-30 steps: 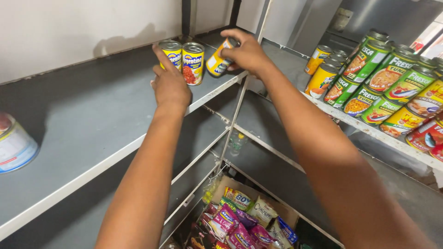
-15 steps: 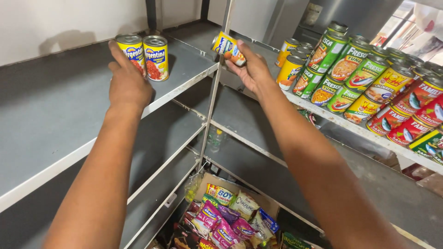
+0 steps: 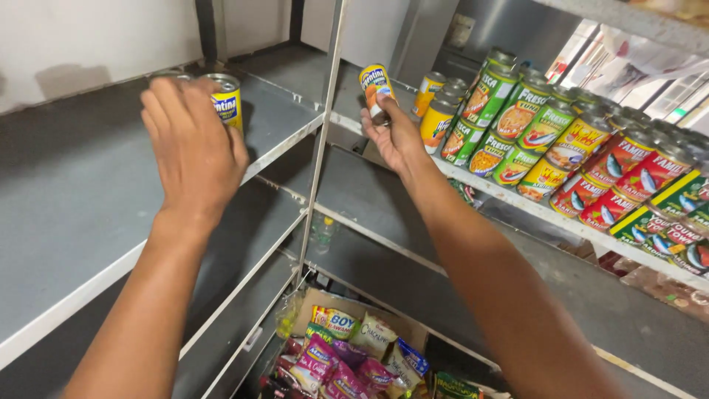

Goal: Organizing and stacking various canned goods onto shelves in a grocery store aisle.

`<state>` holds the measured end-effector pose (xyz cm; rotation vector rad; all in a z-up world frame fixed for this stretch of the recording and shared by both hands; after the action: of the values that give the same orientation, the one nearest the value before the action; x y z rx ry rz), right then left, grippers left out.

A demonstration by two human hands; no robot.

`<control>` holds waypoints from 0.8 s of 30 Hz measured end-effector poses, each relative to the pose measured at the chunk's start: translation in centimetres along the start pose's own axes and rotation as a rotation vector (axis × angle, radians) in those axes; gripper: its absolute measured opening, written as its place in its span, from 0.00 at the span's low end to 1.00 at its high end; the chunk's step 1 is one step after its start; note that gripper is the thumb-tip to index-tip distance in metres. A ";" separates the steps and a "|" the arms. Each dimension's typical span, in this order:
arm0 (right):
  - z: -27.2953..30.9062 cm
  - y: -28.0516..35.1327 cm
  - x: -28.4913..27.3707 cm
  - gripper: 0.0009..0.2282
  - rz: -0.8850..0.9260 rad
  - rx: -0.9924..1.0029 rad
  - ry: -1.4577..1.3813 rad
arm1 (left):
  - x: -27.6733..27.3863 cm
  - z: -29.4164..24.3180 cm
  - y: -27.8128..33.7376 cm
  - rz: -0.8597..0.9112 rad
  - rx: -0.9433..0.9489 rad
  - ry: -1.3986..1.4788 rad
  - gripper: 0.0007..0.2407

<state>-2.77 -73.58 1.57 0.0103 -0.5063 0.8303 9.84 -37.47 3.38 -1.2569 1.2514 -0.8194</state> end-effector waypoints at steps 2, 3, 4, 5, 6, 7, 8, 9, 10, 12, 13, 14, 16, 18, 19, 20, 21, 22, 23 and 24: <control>-0.3 0.1 -1.2 0.18 -0.047 0.000 0.023 | 0.9 -1.8 0.2 -0.008 0.032 0.160 0.16; -0.7 0.5 -2.3 0.17 -0.094 -0.003 0.041 | 1.4 -2.9 0.6 -0.016 0.068 0.320 0.12; -1.2 0.7 -3.0 0.17 -0.111 0.006 0.041 | 3.2 -4.5 1.0 -0.002 0.062 0.330 0.12; -1.2 0.5 -3.5 0.17 -0.037 -0.012 -0.007 | 5.1 -5.9 1.0 0.061 -0.052 0.548 0.11; -1.1 0.4 -3.9 0.16 0.036 -0.033 -0.054 | 7.0 -7.3 1.0 0.129 -0.167 0.767 0.10; -1.2 1.7 -2.7 0.16 0.031 -0.026 -0.056 | 9.2 -8.5 0.8 0.136 -0.173 0.767 0.10; -1.1 3.0 -1.6 0.14 0.013 -0.033 -0.035 | 11.6 -9.5 0.6 0.175 -0.406 0.908 0.17; -0.5 4.0 -0.5 0.13 -0.007 -0.052 -0.017 | 14.1 -10.7 -0.1 0.217 -0.632 1.049 0.24; -0.8 4.4 -0.5 0.13 -0.014 -0.058 -0.020 | 17.0 -10.4 0.3 0.224 -0.626 1.053 0.24; -0.1 5.0 -0.7 0.13 0.119 -0.159 0.104 | 23.0 -10.5 0.5 0.203 -0.505 0.989 0.31; 0.0 5.4 -1.1 0.13 0.112 -0.164 0.107 | 24.2 -10.6 0.1 0.205 -0.502 0.997 0.31; 0.1 5.8 -1.5 0.14 0.072 -0.215 0.280 | 25.4 -10.6 -0.1 0.277 -0.622 1.056 0.27; 0.9 7.4 -1.7 0.15 0.031 -0.271 0.455 | 26.8 -10.7 -1.0 0.350 -0.735 1.116 0.23; 2.6 10.8 -1.6 0.13 -0.272 -0.661 1.429 | 26.9 -11.2 -1.2 0.389 -0.684 1.013 0.22; 3.4 11.6 -2.4 0.13 -0.276 -0.666 1.437 | 27.4 -11.3 -1.7 0.386 -0.681 1.023 0.22; 4.2 12.4 -2.9 0.11 -0.197 -0.863 1.627 | 27.9 -11.3 -2.2 0.407 -0.650 0.952 0.22; 4.7 13.5 -3.5 0.09 -0.095 -1.054 1.810 | 28.1 -11.3 -2.2 0.429 -0.626 0.877 0.23; 4.8 13.5 -4.4 0.09 -0.090 -1.052 1.817 | 28.5 -11.5 -2.7 0.427 -0.631 0.882 0.23; 4.8 13.7 -5.4 0.09 -0.032 -1.048 1.925 | 28.9 -11.8 -2.9 0.474 -0.613 0.859 0.22; 4.8 13.9 -6.2 0.09 0.029 -1.043 2.032 | 29.2 -12.0 -3.2 0.521 -0.593 0.836 0.22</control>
<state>-18.17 -69.50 0.56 -1.6269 1.0562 0.1860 4.51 -68.72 1.57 -0.9421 2.5089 -0.6040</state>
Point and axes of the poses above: each hand's wrist, its own y-axis away from the middle knuckle, its own x-axis out of the palm, z = x × y, the point moved 1 cm from there along -y, towards the middle knuckle, and after that the axes turned 8 degrees about y, right-handed, at the moved point
